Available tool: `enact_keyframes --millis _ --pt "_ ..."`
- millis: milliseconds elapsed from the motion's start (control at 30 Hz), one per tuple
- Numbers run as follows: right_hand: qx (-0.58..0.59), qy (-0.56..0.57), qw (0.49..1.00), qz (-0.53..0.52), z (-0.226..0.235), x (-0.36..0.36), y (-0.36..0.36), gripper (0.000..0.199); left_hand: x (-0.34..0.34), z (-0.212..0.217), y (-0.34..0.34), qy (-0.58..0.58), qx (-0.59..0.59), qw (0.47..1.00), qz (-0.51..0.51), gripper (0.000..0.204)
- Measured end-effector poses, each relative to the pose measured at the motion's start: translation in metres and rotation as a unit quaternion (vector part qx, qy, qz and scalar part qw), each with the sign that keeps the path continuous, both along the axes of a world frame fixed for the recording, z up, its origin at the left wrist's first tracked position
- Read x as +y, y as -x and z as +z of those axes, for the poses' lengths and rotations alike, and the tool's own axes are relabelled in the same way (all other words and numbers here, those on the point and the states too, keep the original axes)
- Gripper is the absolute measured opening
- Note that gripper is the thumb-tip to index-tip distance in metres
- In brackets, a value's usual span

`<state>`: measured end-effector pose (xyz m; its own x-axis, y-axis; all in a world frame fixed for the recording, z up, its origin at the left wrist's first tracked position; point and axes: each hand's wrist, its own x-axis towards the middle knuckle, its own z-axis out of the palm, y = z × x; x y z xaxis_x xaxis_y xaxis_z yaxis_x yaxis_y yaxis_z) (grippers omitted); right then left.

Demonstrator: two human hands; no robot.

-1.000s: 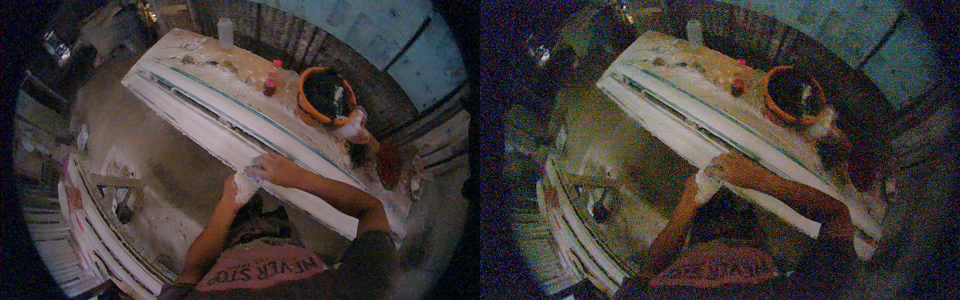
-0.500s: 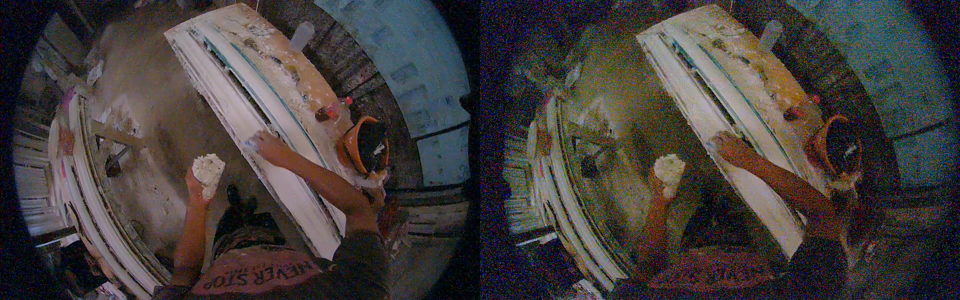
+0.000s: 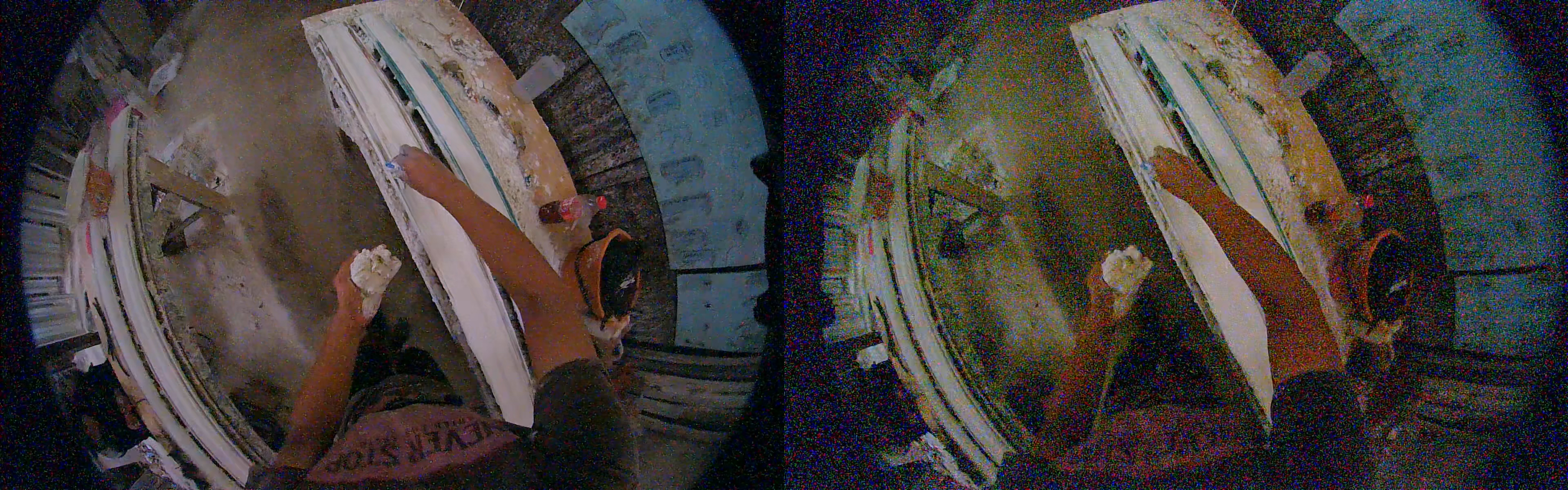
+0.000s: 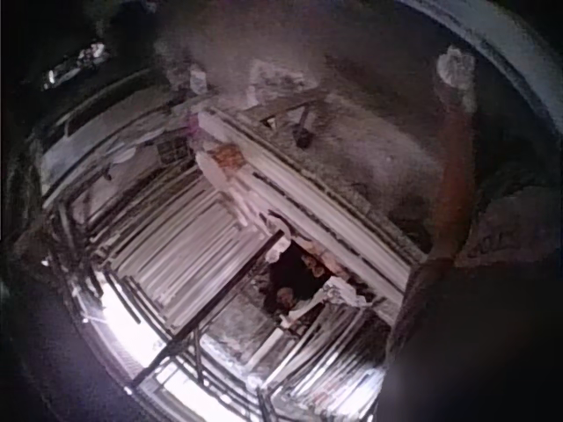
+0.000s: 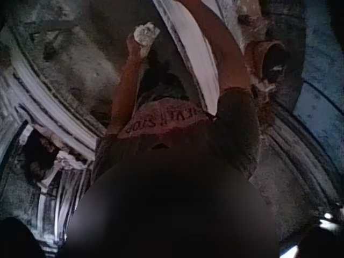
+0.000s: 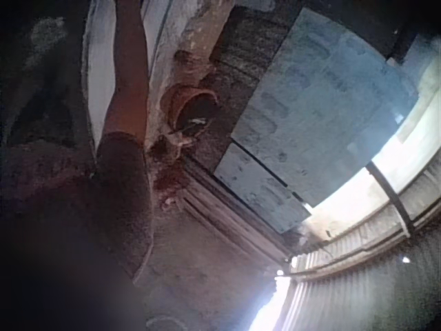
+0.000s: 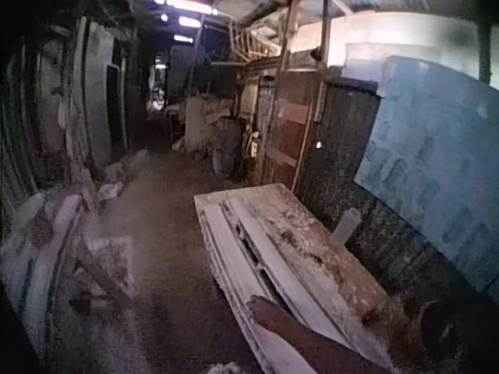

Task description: The person scoops a white paste from a bucket and applies it by hand to the edges of long white boards on a workbench. They smooth the paste along the seams and edges, then return to the bucket to gather more paste.

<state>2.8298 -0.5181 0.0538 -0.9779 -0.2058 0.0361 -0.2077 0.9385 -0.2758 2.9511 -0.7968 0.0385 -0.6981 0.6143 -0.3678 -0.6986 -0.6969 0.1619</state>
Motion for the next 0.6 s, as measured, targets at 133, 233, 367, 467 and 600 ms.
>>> enact_keyframes --millis 133,233,367,467,600 --pt "-0.061 -0.039 0.997 -0.010 0.001 -0.003 0.001 0.016 0.015 -0.017 0.000 0.064 -0.041 0.997 -0.021 0.047" --pt "-0.052 -0.072 0.995 0.046 0.012 -0.012 0.001 0.019 0.020 -0.036 -0.003 0.047 -0.024 0.998 -0.035 0.042" --pt "-0.035 -0.039 0.998 -0.017 0.038 -0.017 0.016 0.020 0.020 -0.060 -0.011 0.046 -0.024 0.998 -0.042 0.046" --pt "-0.006 -0.035 0.999 -0.028 0.045 -0.013 0.026 0.024 0.016 -0.066 -0.022 0.076 0.011 0.997 -0.025 0.048" --pt "0.006 -0.150 0.989 0.014 0.024 -0.011 0.032 0.016 0.010 -0.064 -0.034 0.023 0.034 0.999 -0.017 0.047"
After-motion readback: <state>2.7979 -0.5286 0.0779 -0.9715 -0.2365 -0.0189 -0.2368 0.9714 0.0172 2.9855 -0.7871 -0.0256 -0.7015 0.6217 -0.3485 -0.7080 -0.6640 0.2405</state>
